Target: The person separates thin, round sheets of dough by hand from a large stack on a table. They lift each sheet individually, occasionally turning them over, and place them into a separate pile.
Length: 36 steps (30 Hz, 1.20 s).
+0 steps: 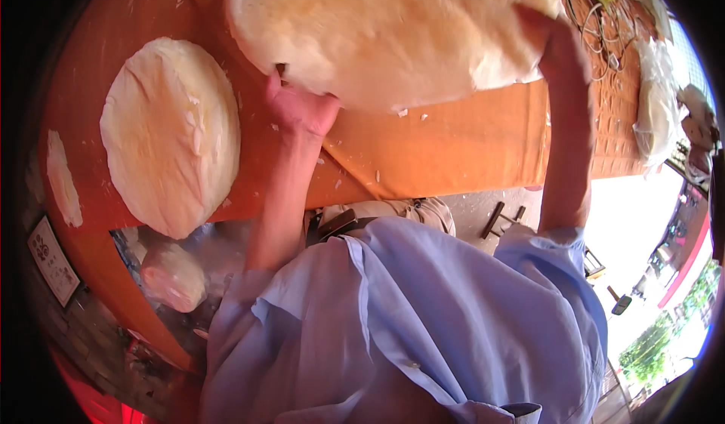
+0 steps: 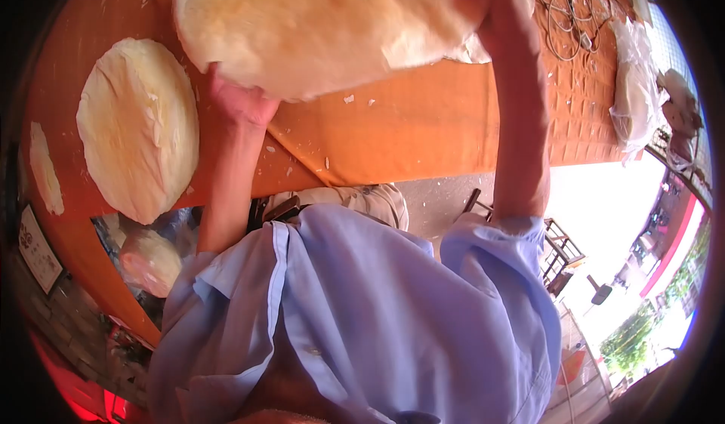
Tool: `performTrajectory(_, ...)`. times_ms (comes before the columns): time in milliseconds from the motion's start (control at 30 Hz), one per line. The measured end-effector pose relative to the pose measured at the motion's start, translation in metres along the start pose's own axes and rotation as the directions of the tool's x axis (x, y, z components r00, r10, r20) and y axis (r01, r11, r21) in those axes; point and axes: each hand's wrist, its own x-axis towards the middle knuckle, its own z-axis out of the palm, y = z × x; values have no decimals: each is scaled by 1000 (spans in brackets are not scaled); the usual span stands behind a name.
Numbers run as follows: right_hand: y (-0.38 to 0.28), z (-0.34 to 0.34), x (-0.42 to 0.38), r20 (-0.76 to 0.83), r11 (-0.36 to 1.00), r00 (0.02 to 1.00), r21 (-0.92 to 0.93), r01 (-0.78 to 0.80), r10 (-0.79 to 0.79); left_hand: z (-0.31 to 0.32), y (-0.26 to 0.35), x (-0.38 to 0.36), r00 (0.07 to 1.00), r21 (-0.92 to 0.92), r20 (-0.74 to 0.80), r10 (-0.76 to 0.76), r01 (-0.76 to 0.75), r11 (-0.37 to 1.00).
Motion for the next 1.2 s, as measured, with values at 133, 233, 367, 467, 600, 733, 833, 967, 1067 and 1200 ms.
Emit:
performTrajectory(133, 79, -14, -16, -88, 974, 978, 144, -176, 189, 3, 5, 9, 980, 347, -182, 86, -17, 938)
performTrajectory(233, 78, -3, -58, -56, 964, 977, 183, -191, 204, -13, 10, 1, 968, 327, -207, 140, -66, 943)
performTrajectory(367, 112, -10, -77, 31, 870, 905, 261, -417, 425, -24, 38, -8, 993, 92, -97, -65, 74, 993)
performTrajectory(467, 117, -6, -75, 75, 860, 922, 338, -381, 379, -29, 31, 6, 969, 485, -217, 115, 5, 874)
performTrajectory(600, 109, -19, -54, -92, 870, 874, 194, -454, 476, -8, 4, 16, 867, 676, -310, 391, -88, 732)
performTrajectory(733, 110, 13, -60, -200, 943, 952, 287, -167, 230, 3, 2, 17, 829, 650, -355, 432, -113, 751)
performTrajectory(833, 99, 33, -83, -152, 955, 972, 266, -134, 179, -17, 15, 7, 906, 656, -226, 358, -130, 743)
performTrajectory(967, 104, 24, -108, -78, 913, 910, 63, -402, 406, -39, 39, -9, 944, 671, -77, 322, -190, 716)
performTrajectory(1067, 109, -1, -105, -325, 913, 919, -262, -314, 224, -45, 47, -7, 957, 712, -95, 274, -127, 691)
performTrajectory(1200, 58, -7, -66, -300, 743, 901, -668, 37, -314, -41, 42, -2, 958, 719, -108, 266, -109, 686)
